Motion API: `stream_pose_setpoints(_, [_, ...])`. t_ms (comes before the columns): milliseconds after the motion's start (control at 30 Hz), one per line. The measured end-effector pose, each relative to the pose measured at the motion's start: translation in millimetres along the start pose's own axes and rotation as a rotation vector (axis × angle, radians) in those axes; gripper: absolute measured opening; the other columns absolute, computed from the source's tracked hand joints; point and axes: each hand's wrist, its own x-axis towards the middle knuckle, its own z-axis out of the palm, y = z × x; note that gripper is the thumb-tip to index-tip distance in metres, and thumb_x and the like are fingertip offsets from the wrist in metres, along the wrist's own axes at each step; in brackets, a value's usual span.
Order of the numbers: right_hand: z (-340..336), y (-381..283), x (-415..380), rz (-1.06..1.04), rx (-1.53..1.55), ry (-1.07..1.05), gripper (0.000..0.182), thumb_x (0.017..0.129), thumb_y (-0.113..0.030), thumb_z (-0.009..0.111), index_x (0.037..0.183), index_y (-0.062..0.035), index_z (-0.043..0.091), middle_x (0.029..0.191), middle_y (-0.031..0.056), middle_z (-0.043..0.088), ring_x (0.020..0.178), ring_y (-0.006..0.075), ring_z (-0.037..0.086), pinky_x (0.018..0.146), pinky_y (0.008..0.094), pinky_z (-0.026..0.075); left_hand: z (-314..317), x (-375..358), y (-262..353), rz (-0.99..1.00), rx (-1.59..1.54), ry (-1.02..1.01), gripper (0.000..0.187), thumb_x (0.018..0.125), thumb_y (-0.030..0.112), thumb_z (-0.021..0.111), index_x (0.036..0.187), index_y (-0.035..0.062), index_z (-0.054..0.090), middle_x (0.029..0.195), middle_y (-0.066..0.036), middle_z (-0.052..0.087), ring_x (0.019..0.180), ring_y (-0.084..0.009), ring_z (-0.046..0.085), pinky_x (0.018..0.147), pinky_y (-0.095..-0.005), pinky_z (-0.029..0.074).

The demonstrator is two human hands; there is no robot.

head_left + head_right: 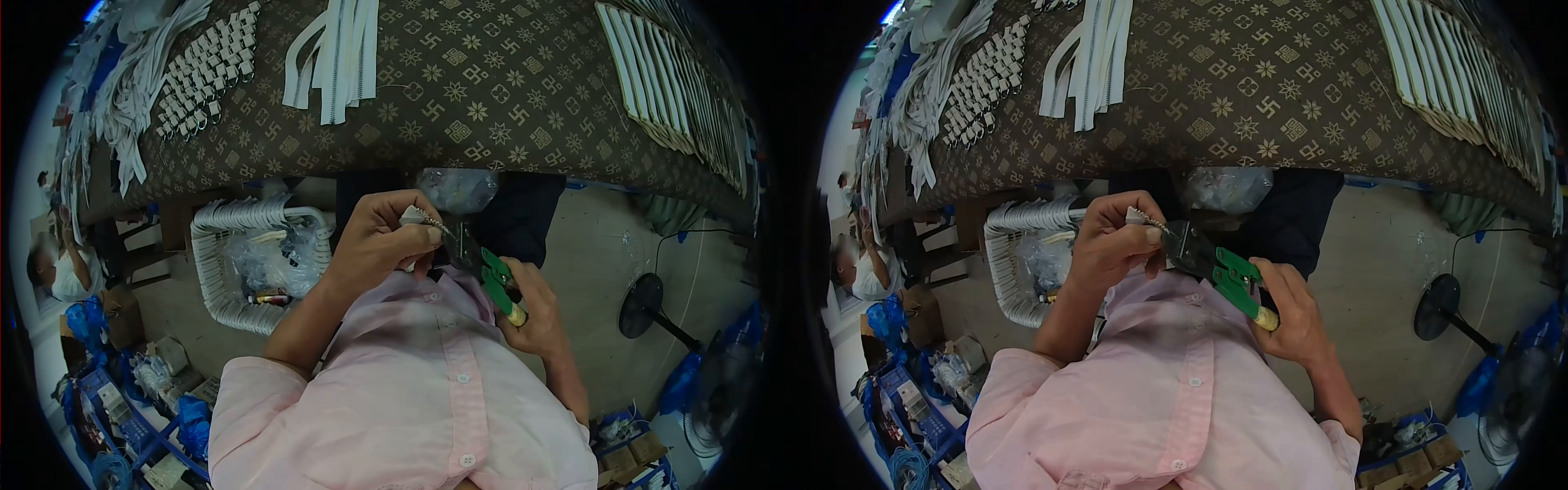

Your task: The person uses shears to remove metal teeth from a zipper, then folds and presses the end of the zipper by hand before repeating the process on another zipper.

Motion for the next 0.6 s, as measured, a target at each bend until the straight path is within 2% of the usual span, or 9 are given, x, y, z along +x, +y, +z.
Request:
stream_pose_setpoints(167, [3.9,0.5,-4.6,0.008,0.004,0.01,0.053,0.061,0.004,0.059,0.113,0.0029,0.048,0.09,0.0166,0.055,0.077,0.0316,0.055,0.068,0.0357,0.046,1.4,-1.1,-2.7,0.005,0.025,0.032,0.005,0.077,0.003,0.057,0.075,-0.0014,0.058,0.058,-0.003,0.055,0.044,-0.0082,0.052,0.038,-0.0189,0.033])
stream_pose_setpoints(233, [7.9,-4.4,-3.9,0.035,0.073,-0.004,0.05,0.063,0.004,0.059,0.112,0.0029,0.049,0.087,0.0154,0.055,0.073,0.0301,0.055,0.066,0.0355,0.046,-0.1,0.7,-4.6,0.018,0.005,0.021,0.004,0.077,0.003,0.057,0.075,-0.0012,0.058,0.058,-0.003,0.055,0.044,-0.0082,0.052,0.038,-0.0189,0.033])
stream_pose_setpoints(400, [23.5,-10.3,-6.8,0.097,0.201,0.058,0.051,0.065,0.003,0.063,0.113,0.0004,0.05,0.089,0.0142,0.056,0.076,0.028,0.056,0.069,0.0333,0.046,2.5,1.5,-3.3,0.023,0.008,0.041,0.004,0.078,0.002,0.055,0.074,-0.0002,0.057,0.058,-0.003,0.055,0.043,-0.0079,0.052,0.038,-0.0194,0.034])
stream_pose_setpoints(467, [31.7,-14.3,-7.4,0.129,0.259,0.078,0.052,0.065,0.002,0.065,0.114,-0.0008,0.05,0.092,0.0139,0.057,0.079,0.0269,0.057,0.072,0.0324,0.046,9.1,2.3,-2.6,0.173,0.208,0.129,0.006,0.078,0.002,0.054,0.074,-0.0009,0.055,0.056,-0.003,0.055,0.044,-0.0079,0.051,0.039,-0.0197,0.036])
stream_pose_setpoints(500, [36.4,-18.1,-8.4,0.208,0.352,0.099,0.054,0.064,0.002,0.066,0.115,-0.0015,0.05,0.095,0.0134,0.057,0.083,0.0256,0.057,0.075,0.0315,0.045,8.1,3.6,-6.7,0.177,0.211,0.125,0.006,0.078,0.002,0.054,0.074,-0.0009,0.055,0.056,-0.003,0.055,0.044,-0.0079,0.051,0.039,-0.0197,0.036])
stream_pose_setpoints(567, [42.7,-23.4,-12.3,0.285,0.446,0.118,0.056,0.064,0.001,0.068,0.116,-0.0023,0.05,0.099,0.0129,0.057,0.086,0.0243,0.057,0.077,0.0305,0.045,4.2,5.5,-18.4,0.601,0.768,0.214,0.006,0.079,0.002,0.053,0.074,-0.002,0.054,0.056,-0.002,0.054,0.045,-0.0069,0.05,0.041,-0.0197,0.038])
stream_pose_setpoints(600, [44.5,-24.8,-13.6,0.358,0.462,0.123,0.056,0.064,0.001,0.069,0.117,-0.0022,0.049,0.101,0.0128,0.056,0.089,0.023,0.057,0.079,0.0303,0.044,6.2,6.7,-18.9,0.606,0.77,0.214,0.006,0.079,0.002,0.053,0.074,-0.002,0.054,0.056,-0.002,0.054,0.045,-0.0069,0.05,0.041,-0.0197,0.038])
